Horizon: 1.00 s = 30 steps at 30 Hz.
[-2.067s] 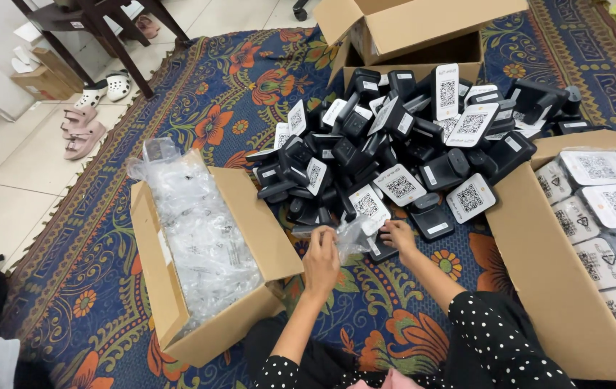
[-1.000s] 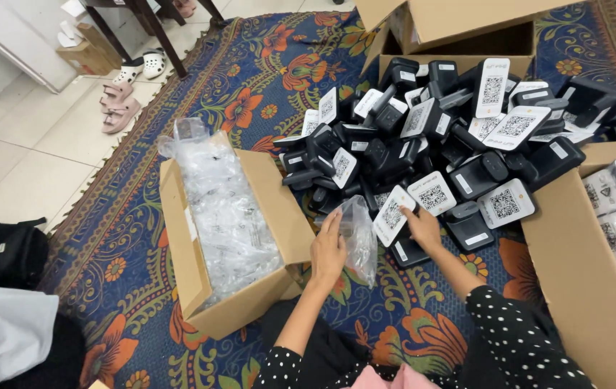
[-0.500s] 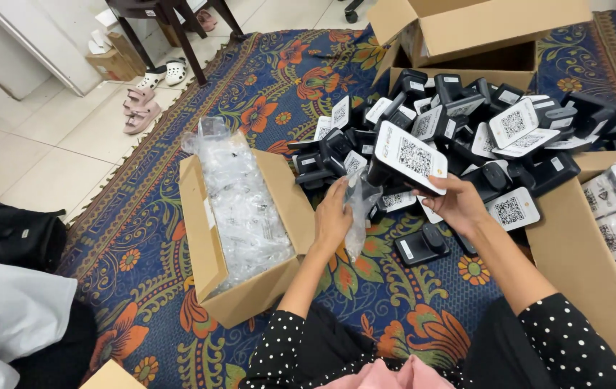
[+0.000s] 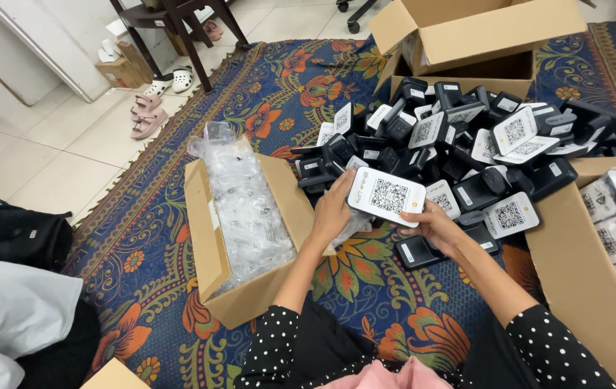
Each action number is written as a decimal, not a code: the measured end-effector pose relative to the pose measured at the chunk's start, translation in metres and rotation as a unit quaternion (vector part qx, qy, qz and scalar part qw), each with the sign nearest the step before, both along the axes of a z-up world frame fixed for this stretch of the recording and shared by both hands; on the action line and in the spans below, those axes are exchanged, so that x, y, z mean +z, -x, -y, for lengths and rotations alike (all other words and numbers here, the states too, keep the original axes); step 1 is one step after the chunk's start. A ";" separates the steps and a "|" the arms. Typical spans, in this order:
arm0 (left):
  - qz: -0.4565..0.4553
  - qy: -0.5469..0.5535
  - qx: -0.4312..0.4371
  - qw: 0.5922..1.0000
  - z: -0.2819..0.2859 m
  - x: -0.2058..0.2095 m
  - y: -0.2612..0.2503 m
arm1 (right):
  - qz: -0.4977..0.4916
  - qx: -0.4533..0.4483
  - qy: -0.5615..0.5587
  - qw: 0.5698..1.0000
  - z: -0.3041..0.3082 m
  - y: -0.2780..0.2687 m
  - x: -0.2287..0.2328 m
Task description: The person packs electronic devices with QR codes into individual plastic bags and then places them into a large shipping box.
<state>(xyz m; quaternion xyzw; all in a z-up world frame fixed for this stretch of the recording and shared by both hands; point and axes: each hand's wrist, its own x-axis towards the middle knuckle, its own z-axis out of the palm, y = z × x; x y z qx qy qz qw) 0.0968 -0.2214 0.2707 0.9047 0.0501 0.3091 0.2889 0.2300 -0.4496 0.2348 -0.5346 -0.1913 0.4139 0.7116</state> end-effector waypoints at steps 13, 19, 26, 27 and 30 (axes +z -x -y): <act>-0.134 -0.194 -0.023 0.972 0.065 -0.004 -0.019 | 0.104 0.000 0.050 0.993 -0.013 0.013 -0.012; -0.152 -0.194 -0.074 0.966 0.114 0.002 -0.019 | -0.002 -0.047 0.038 0.998 -0.024 0.014 -0.040; -0.096 -0.159 -0.121 0.975 0.140 0.018 -0.013 | -0.077 -0.033 -0.099 0.992 -0.038 -0.011 -0.131; -0.096 -0.159 -0.121 0.975 0.142 0.019 -0.012 | -0.077 -0.033 -0.099 0.992 -0.040 -0.007 -0.123; -0.040 -0.124 -0.141 0.981 0.151 0.024 -0.003 | -0.051 -0.020 -0.185 0.981 -0.042 0.005 -0.105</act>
